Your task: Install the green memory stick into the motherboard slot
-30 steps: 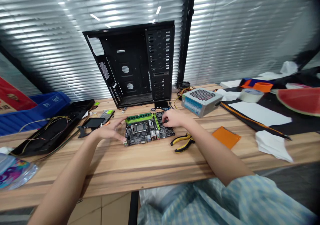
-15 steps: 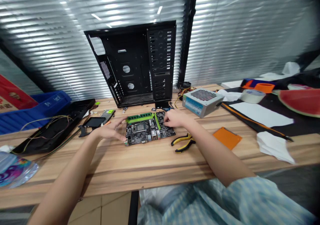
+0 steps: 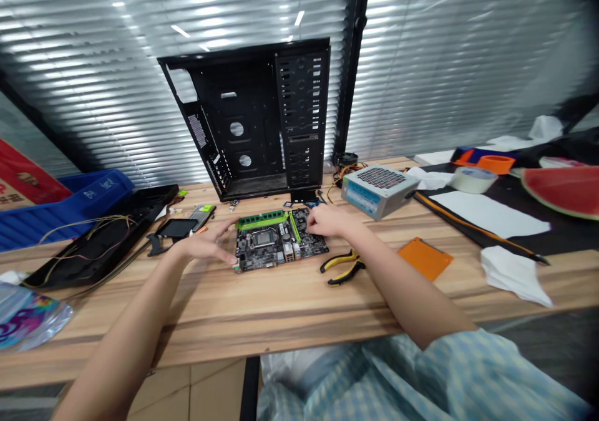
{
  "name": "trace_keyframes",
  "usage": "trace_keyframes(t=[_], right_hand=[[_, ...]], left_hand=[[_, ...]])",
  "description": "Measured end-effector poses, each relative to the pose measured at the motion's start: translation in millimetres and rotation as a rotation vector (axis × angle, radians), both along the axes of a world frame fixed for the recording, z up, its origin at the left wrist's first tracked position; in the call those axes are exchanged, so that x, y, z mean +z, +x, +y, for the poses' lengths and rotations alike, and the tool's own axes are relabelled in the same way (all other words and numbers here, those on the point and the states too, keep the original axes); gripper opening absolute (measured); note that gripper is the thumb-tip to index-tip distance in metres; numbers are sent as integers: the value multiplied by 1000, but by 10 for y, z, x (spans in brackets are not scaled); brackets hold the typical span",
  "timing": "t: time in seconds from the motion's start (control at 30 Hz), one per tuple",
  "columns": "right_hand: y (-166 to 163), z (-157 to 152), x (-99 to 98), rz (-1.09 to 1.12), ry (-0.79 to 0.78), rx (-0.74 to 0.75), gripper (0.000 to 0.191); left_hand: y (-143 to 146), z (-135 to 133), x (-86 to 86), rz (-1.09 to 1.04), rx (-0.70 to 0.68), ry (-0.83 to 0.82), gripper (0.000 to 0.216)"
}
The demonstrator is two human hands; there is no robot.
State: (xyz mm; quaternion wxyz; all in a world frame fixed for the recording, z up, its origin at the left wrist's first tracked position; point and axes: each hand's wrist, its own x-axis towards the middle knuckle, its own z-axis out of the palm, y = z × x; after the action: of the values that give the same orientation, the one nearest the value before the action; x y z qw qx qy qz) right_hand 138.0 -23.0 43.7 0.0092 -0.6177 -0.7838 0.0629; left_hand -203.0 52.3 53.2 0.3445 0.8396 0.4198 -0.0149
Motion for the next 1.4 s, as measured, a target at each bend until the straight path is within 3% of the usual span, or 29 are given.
trace_keyframes(t=[0.5,0.83,1.17,1.4], right_hand=[[-35,3,23,-2,-13,-55,26],[-39,-46,23,-33,12,-24,28],[-32,-49,-1,-32,24,-16,30],[-13,-12,-69,2,5,-4,27]], left_hand=[[39,-51,46,10,40,-23,127],[23,-41,40,53,5,38,127],[34,-89,34,22,59,69,134],[45,-127,102,128,61,108,92]])
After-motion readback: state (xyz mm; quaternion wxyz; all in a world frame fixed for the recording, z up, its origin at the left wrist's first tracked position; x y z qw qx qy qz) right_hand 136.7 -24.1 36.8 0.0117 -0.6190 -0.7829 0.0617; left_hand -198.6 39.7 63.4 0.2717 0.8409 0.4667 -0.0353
